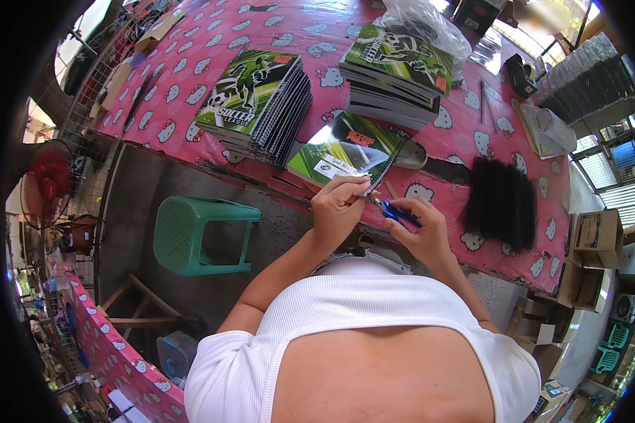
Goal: The person uses a hand-held tool to cut plastic or wire for binding and organizes stacks of green soccer-themed notebooks on a table. They handle individual notebooks and move them into larger stacks.
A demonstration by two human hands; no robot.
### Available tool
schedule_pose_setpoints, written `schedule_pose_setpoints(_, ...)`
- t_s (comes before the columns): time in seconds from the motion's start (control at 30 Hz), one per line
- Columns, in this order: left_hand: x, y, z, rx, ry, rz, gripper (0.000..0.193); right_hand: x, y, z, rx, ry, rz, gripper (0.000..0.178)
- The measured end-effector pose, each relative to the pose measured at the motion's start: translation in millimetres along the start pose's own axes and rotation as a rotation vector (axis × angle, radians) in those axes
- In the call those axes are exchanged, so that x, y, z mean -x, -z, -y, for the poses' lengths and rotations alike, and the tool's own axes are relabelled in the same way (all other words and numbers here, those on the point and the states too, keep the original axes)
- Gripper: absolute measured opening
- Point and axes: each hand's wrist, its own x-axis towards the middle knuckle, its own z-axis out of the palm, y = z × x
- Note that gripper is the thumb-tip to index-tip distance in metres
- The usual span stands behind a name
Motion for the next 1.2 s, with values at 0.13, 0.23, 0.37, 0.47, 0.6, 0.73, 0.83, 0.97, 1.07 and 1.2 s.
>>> schedule_pose_setpoints(0.13,-1.9,5.5,-9.0,-0.082,-0.086,0.04,0.02,8.1,3.6,-12.8,-0.329,-0.291,0.091,0.033)
schedule_pose_setpoints(0.23,-1.7,1.4,-7.6,-0.095,-0.104,0.068,0.02,10.3,6.2,-38.4,-0.491,-0.41,0.113,0.034)
schedule_pose_setpoints(0.37,-9.2,-2.3,-8.6,0.059,0.038,0.038,0.02,16.1,27.5,-114.8,0.631,0.158,-0.117,0.041)
schedule_pose_setpoints(0.47,-30.6,14.5,-23.3,-0.187,-0.278,0.099,0.019,-3.8,30.9,-77.1,0.879,0.41,-0.263,0.053)
schedule_pose_setpoints(0.6,-51.2,21.2,-27.0,-0.331,-0.336,0.192,0.022,-75.3,-10.1,3.3,0.484,0.726,-0.001,0.057)
schedule_pose_setpoints(0.73,-96.2,71.6,-26.1,-0.118,-0.274,-0.03,0.027,-153.6,19.0,40.1,0.183,0.627,-0.157,0.038)
schedule_pose_setpoints(0.83,-105.8,139.3,31.3,0.016,-0.14,-0.598,0.045,-205.5,13.8,91.3,-0.486,0.546,-0.348,0.021)
schedule_pose_setpoints(0.97,-136.2,201.1,113.6,0.163,0.205,-0.751,0.064,-280.7,-69.7,96.9,-0.605,0.407,-0.125,0.018)
schedule_pose_setpoints(1.07,-154.3,203.7,151.6,0.377,0.237,-0.73,0.07,-326.7,-118.6,23.7,0.374,0.736,-0.399,0.043)
schedule_pose_setpoints(1.2,-163.9,192.5,139.1,0.148,0.294,-0.805,0.06,-347.3,-144.2,-0.8,-0.1,0.539,-0.22,0.035)
